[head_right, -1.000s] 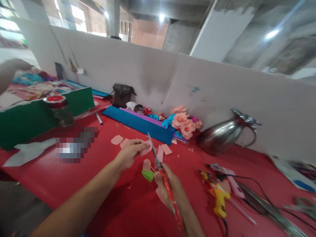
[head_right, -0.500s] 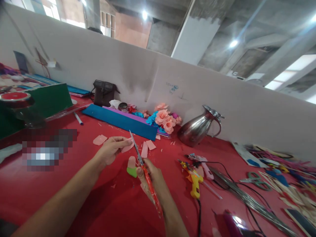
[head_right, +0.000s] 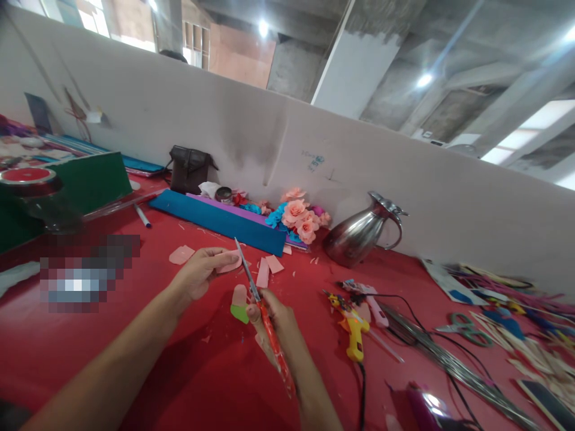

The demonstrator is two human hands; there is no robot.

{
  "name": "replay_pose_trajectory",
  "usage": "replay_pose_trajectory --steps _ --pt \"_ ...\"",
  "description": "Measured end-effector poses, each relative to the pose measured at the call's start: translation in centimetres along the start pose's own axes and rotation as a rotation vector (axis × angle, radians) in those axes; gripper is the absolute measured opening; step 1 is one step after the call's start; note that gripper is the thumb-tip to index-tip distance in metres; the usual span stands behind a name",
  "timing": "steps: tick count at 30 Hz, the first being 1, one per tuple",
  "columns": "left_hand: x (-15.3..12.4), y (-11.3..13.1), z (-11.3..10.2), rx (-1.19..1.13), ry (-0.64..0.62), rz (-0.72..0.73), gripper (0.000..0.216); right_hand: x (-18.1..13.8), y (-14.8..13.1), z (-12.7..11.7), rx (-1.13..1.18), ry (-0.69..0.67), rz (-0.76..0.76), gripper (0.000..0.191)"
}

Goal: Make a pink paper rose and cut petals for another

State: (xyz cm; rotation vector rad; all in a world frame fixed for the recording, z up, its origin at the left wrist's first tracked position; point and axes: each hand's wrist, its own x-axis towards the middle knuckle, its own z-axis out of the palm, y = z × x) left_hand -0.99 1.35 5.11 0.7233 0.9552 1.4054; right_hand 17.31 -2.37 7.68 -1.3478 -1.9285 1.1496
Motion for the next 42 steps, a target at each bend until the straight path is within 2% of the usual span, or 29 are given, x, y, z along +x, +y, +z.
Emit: replay_pose_trajectory --steps 6,10,19,28,42 --pt "0.1 -0.6 0.3 -0.096 0.063 -0.034 0.022 0.0 0.2 -0.1 -0.024 -0.001 -0.014 0.048" --pt "0.2 -0.9 0.3 -0.099 0.085 -0.031 0.019 0.2 0.9 -0.2 -0.026 -0.019 -0.081 0.049" --pt "0.0 -0.6 0.3 -0.026 -0.011 -0.037 0.018 0.4 1.3 -0.5 0.014 -0.049 -0.109 0.047" --pt "-0.3 -0.3 0.6 -0.038 0.005 -0.051 0.014 0.1 0.5 -0.2 -0.026 -0.015 -0.088 0.051" --pt "-0.3 0.1 0.7 -0.078 0.097 -0.053 0.023 0.0 0.2 -0.2 -0.034 -0.035 -0.062 0.05"
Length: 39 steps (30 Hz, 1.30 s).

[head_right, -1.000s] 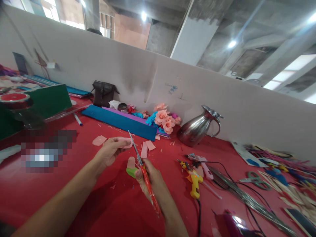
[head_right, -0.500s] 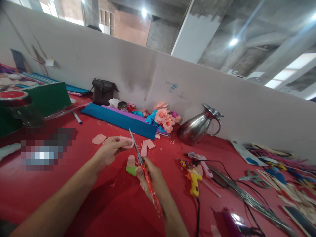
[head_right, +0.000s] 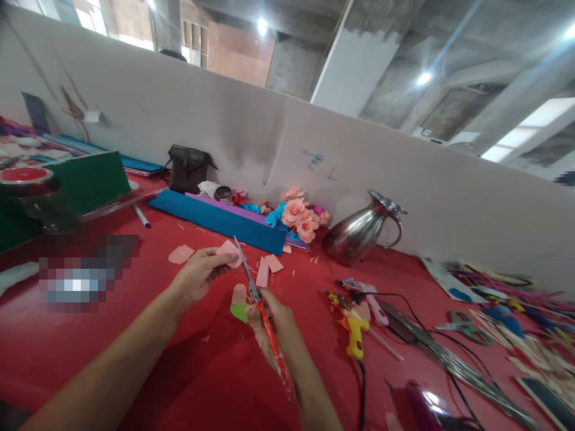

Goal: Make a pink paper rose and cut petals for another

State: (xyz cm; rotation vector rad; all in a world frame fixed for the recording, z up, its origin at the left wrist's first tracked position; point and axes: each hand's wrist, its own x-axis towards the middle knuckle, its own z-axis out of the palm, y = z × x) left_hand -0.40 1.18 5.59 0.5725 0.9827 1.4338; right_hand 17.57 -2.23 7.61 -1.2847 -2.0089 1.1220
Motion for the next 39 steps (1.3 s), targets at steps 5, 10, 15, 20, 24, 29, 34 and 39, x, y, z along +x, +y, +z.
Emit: replay_pose_trajectory --steps 5,10,15,20,24,29,34,39 --pt "-0.1 0.1 0.1 -0.004 0.026 0.027 0.023 0.1 0.0 0.1 -0.006 0.009 0.02 0.051" --pt "-0.1 0.1 0.1 -0.006 0.023 0.051 0.023 0.1 0.1 0.3 -0.002 0.035 0.04 0.05" --pt "0.1 -0.1 -0.2 -0.002 0.016 0.06 0.023 0.1 0.2 0.1 -0.056 0.037 0.007 0.049" --pt "0.5 -0.3 -0.6 0.081 0.011 0.071 0.019 0.1 0.8 -0.3 -0.128 -0.015 -0.058 0.047" --pt "0.6 -0.5 -0.7 0.113 -0.003 0.074 0.019 0.3 1.1 -0.5 -0.125 -0.035 -0.11 0.047" --pt "0.2 -0.2 -0.3 0.081 -0.017 0.067 0.021 0.5 1.2 -0.5 -0.109 -0.042 -0.131 0.042" --pt "-0.1 -0.1 0.0 0.062 -0.019 0.053 0.021 0.3 1.2 -0.6 -0.1 -0.04 -0.16 0.04" --pt "0.1 -0.1 -0.3 0.092 -0.049 0.06 0.021 0.1 0.5 -0.5 -0.108 -0.046 -0.095 0.042"
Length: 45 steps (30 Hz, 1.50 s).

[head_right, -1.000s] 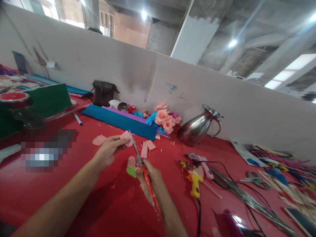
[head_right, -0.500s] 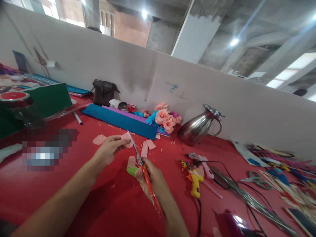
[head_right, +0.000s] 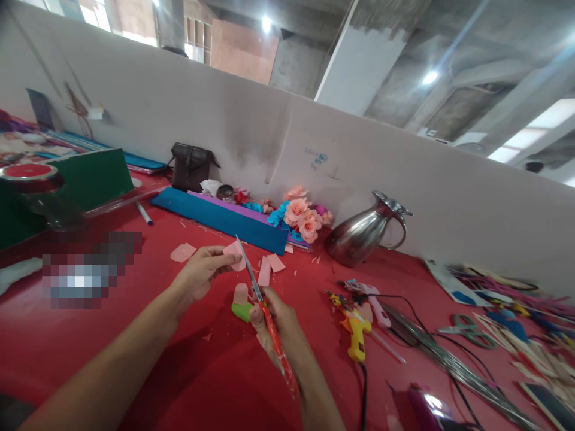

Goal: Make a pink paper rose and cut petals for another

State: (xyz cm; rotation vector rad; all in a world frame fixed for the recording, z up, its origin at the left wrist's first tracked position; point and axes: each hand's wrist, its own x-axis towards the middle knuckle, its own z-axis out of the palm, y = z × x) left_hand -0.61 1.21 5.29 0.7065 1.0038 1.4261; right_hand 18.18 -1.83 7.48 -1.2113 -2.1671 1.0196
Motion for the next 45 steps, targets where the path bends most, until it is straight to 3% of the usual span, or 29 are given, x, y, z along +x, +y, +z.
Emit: replay_pose_trajectory --steps 6,14,36,45 --pt "0.2 0.1 -0.5 0.047 -0.025 0.006 0.018 0.2 0.4 0.1 -0.033 0.026 -0.002 0.049" --pt "0.1 0.6 -0.5 0.048 -0.042 0.005 0.018 0.1 0.0 -0.1 0.044 -0.046 0.112 0.056" --pt "0.3 0.1 -0.3 -0.078 -0.004 -0.018 0.019 -0.3 -1.0 0.7 0.059 0.058 0.167 0.048" --pt "0.5 -0.3 -0.3 -0.083 -0.012 -0.039 0.016 0.1 -0.2 0.9 0.006 0.097 0.179 0.046"
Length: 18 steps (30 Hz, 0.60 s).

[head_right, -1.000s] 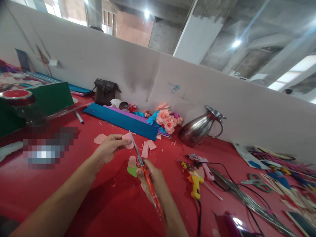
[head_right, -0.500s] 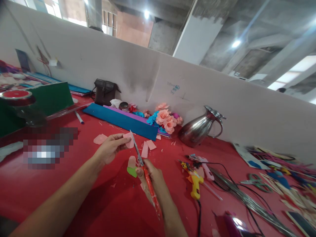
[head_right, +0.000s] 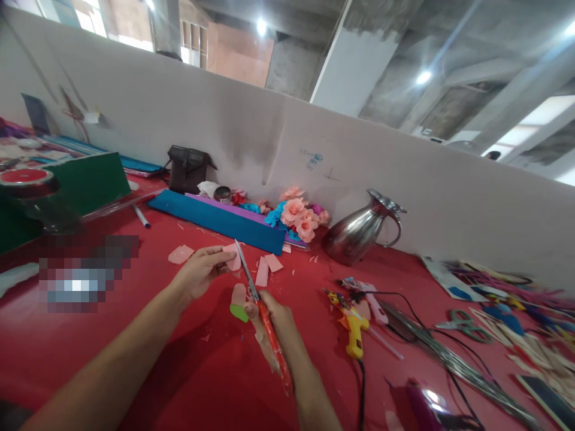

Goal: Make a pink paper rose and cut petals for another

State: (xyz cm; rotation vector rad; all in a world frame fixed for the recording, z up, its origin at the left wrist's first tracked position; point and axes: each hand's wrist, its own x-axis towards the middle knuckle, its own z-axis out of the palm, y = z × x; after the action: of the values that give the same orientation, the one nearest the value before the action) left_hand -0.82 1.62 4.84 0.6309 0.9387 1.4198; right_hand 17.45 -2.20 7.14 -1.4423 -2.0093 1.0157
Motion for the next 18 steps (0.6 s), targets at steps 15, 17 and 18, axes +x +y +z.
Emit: replay_pose_trajectory --steps 15,17,18 --pt "0.3 -1.7 -0.1 0.569 -0.032 0.399 0.011 2.2 4.1 -3.3 -0.66 0.122 0.342 0.043" --pt "0.2 -1.7 0.0 0.599 -0.04 0.42 0.013 2.4 4.9 -3.4 -0.74 0.094 0.424 0.04" --pt "0.1 -1.6 0.1 0.608 -0.04 0.424 0.015 2.4 5.2 -3.4 -0.762 0.077 0.448 0.037"
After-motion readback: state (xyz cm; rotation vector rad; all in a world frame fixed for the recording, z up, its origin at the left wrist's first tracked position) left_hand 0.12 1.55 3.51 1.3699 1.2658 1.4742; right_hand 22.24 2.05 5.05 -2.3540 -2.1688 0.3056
